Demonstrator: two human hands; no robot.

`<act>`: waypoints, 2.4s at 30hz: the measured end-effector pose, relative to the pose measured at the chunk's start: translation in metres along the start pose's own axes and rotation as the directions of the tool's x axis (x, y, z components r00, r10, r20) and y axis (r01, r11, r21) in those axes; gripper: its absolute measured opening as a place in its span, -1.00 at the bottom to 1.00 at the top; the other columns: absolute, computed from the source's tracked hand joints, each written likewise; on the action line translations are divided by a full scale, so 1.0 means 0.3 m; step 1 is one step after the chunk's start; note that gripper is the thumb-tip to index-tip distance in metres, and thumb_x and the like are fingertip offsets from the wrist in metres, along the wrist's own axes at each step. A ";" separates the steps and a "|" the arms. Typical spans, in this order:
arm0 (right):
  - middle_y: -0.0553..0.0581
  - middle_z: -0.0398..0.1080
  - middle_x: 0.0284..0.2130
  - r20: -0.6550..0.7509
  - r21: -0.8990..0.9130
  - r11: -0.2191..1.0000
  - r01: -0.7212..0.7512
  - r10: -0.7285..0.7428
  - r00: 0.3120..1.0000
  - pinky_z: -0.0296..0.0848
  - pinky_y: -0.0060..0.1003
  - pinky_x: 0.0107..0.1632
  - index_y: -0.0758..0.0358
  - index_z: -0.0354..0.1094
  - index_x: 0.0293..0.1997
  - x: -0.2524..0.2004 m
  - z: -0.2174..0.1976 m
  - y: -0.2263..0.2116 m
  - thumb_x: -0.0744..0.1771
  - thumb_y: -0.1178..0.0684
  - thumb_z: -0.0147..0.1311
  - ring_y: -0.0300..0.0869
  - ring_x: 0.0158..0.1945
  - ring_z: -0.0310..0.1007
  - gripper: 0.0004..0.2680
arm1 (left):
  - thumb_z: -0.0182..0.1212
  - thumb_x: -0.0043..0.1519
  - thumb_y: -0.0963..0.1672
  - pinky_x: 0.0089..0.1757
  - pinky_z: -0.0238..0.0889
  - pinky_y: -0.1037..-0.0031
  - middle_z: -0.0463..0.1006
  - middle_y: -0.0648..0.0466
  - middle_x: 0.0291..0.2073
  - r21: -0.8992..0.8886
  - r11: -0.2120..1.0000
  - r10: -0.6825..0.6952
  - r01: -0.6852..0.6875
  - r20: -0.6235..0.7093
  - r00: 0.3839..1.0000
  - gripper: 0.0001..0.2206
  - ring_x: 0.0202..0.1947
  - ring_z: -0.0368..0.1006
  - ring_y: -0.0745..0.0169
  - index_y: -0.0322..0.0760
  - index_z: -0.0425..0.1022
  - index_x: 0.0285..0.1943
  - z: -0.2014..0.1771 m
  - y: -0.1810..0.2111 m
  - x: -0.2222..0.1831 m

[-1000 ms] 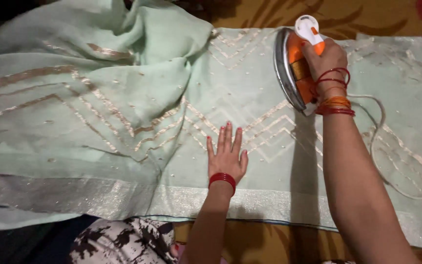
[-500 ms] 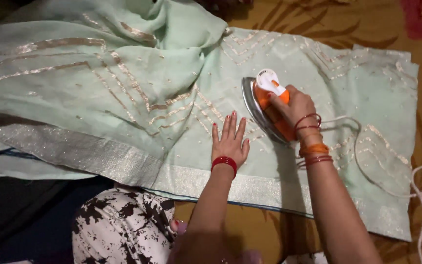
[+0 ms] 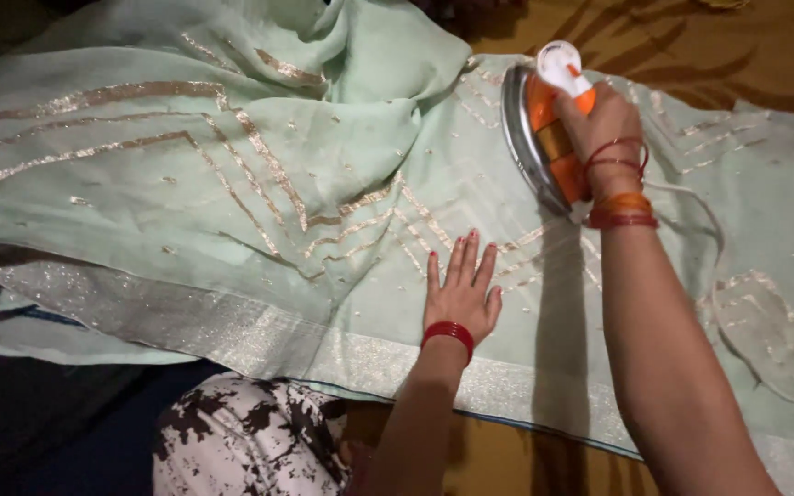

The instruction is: Ironing a light blue saree on a patterned sheet on the floor.

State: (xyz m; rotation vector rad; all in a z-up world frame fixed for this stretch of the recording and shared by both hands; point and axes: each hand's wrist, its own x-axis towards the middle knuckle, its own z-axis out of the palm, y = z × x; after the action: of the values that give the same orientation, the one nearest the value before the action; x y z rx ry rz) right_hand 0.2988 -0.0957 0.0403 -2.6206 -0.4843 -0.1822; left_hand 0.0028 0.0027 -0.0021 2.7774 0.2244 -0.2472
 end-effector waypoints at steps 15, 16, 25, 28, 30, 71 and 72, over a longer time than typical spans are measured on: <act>0.45 0.48 -0.36 0.200 0.078 0.991 0.105 -0.118 0.973 0.45 0.12 -0.20 0.32 0.41 -0.15 -0.331 -0.094 -0.146 0.33 -0.30 0.17 0.33 -0.25 0.49 -0.62 | -0.14 0.32 0.06 0.38 -0.49 -0.13 -0.24 0.01 0.60 0.036 0.999 0.015 -0.011 -0.096 0.995 -0.37 0.58 -0.33 0.13 -0.04 -0.07 0.61 0.043 -0.010 0.000; 0.45 0.48 -0.36 0.199 0.077 0.991 0.111 -0.124 0.972 0.45 0.12 -0.20 0.32 0.41 -0.15 -0.332 -0.102 -0.157 0.33 -0.30 0.17 0.33 -0.25 0.49 -0.62 | -0.14 0.32 0.06 0.38 -0.49 -0.13 -0.24 0.01 0.60 0.034 0.999 0.012 -0.008 -0.101 0.995 -0.37 0.58 -0.33 0.13 -0.04 -0.07 0.61 0.047 -0.008 -0.001; 0.47 0.48 -0.39 0.190 0.000 0.999 0.042 -0.041 0.981 0.44 0.16 -0.18 0.30 0.44 -0.14 -0.150 -0.051 -0.140 0.34 -0.34 0.15 0.34 -0.25 0.49 -0.60 | -0.14 0.31 0.07 0.37 -0.49 -0.13 -0.26 0.00 0.59 0.031 1.000 0.000 0.003 -0.096 0.995 -0.37 0.57 -0.34 0.10 -0.06 -0.06 0.60 0.023 -0.008 0.000; 0.48 0.48 -0.35 0.160 -0.011 0.999 0.053 -0.051 0.986 0.45 0.15 -0.16 0.34 0.45 -0.12 -0.045 -0.003 -0.106 0.35 -0.34 0.15 0.34 -0.23 0.50 -0.59 | -0.16 0.32 0.06 0.38 -0.49 -0.12 -0.27 0.00 0.60 0.004 1.000 -0.001 0.001 -0.079 0.997 -0.36 0.57 -0.34 0.11 -0.05 -0.08 0.61 0.016 -0.012 0.000; 0.51 0.48 -0.32 0.089 -0.052 0.998 0.039 -0.035 0.995 0.44 0.16 -0.19 0.36 0.46 -0.08 0.004 0.013 -0.086 0.35 -0.33 0.18 0.35 -0.23 0.50 -0.58 | -0.19 0.31 0.06 0.36 -0.49 -0.11 -0.26 0.02 0.58 -0.002 1.000 0.023 -0.023 -0.066 0.998 -0.37 0.55 -0.34 0.12 -0.05 -0.11 0.59 0.036 -0.011 0.005; 0.53 0.47 -0.25 -0.152 -0.045 0.928 -0.369 0.358 0.921 0.42 0.18 -0.11 0.40 0.46 -0.14 -0.241 -0.178 0.298 0.34 -0.32 0.23 0.40 -0.14 0.47 -0.57 | -0.12 0.30 0.07 0.36 -0.51 -0.12 -0.22 0.01 0.59 0.045 0.999 0.009 -0.005 -0.086 0.996 -0.34 0.57 -0.32 0.10 -0.06 -0.10 0.60 0.023 -0.008 -0.005; 0.53 0.48 -0.25 -0.170 -0.048 0.912 -0.407 0.394 0.903 0.42 0.18 -0.11 0.39 0.46 -0.15 -0.280 -0.191 0.304 0.33 -0.33 0.23 0.40 -0.14 0.47 -0.57 | -0.12 0.30 0.07 0.37 -0.50 -0.12 -0.21 0.01 0.59 0.039 0.999 0.018 -0.014 -0.113 0.993 -0.35 0.57 -0.31 0.10 -0.06 -0.10 0.60 0.029 -0.009 -0.001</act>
State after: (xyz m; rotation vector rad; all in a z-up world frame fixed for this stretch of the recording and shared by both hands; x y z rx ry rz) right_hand 0.2517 -0.2240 0.0349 -2.6909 0.1254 -0.2739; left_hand 0.0008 0.0021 -0.0110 2.8333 0.2276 -0.0905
